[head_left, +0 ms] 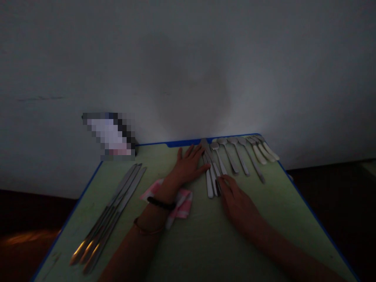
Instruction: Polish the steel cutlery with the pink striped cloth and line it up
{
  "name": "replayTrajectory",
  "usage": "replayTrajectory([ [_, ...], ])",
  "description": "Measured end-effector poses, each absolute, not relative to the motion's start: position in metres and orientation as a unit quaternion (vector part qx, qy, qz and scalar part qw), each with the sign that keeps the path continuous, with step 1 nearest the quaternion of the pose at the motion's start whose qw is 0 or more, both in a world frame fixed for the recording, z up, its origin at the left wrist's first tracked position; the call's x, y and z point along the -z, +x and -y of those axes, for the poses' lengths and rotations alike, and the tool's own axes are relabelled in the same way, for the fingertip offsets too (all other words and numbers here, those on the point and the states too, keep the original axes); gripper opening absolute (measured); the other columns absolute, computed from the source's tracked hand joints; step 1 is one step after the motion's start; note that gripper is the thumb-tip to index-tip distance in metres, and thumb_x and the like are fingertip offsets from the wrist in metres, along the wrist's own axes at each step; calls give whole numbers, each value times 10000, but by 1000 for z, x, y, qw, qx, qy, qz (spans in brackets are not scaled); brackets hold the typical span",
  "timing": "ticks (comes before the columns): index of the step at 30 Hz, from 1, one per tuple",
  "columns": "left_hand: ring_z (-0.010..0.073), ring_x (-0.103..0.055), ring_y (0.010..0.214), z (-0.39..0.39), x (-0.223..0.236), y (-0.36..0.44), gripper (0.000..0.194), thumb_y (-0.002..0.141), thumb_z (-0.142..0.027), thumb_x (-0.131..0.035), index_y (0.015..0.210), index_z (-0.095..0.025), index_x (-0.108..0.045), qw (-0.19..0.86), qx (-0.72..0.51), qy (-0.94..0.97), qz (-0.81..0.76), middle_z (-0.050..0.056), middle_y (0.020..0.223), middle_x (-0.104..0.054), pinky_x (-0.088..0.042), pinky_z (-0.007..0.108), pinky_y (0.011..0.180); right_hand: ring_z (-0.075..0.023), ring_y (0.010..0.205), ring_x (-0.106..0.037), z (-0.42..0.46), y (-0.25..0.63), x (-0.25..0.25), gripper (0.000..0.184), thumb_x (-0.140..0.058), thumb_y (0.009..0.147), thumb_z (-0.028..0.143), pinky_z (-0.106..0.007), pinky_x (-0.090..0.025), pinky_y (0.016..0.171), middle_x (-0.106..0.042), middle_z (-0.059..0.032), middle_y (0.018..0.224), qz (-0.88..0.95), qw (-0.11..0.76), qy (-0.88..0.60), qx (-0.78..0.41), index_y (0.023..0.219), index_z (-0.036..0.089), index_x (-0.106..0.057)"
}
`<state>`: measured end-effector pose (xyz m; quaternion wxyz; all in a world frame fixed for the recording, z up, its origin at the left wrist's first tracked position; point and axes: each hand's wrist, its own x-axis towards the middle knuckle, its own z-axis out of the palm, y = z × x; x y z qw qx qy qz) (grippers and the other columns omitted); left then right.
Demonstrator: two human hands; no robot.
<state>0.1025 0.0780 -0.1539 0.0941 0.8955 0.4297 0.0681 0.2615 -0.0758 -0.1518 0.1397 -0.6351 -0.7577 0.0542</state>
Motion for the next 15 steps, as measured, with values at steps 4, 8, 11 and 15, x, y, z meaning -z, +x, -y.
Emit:
replayTrajectory([
  [4, 254, -122, 1371, -79, 148, 98, 683, 868, -605, -239, 1418, -212, -148, 104, -62, 894, -431, 88, 1504, -156, -90, 511, 1086, -223, 940, -597, 69, 261, 140, 425, -324, 890, 195, -365, -546, 736, -416, -166, 1292, 733, 182, -651, -76, 1307, 135, -381],
  [8, 225, -171, 1362, -73, 132, 82, 707, 861, -568, -328, 1419, -177, -136, 117, -52, 897, -422, 112, 1498, -166, -186, 393, 1087, -214, 862, -601, 62, 253, 130, 398, -356, 882, 236, -362, -538, 678, -455, -147, 1218, 728, 189, -658, -44, 1266, 163, -432],
  [11, 216, -241, 1337, -62, 112, 53, 629, 840, -521, -422, 1373, -220, -277, 122, -39, 897, -423, 73, 1478, -244, -238, 344, 1065, -204, 869, -589, 57, 235, 121, 378, -366, 877, 233, -358, -519, 713, -465, -141, 1193, 749, 187, -634, -32, 1237, 167, -462],
  [15, 212, -501, 1124, -51, 86, -10, 403, 827, -458, -463, 1126, -201, -550, 127, -2, 873, -471, 79, 1226, -540, -376, 312, 950, -201, 949, -562, 50, 199, 106, 331, -384, 878, 220, -357, -475, 802, -489, -126, 1159, 806, 155, -566, -74, 1182, 173, -508],
])
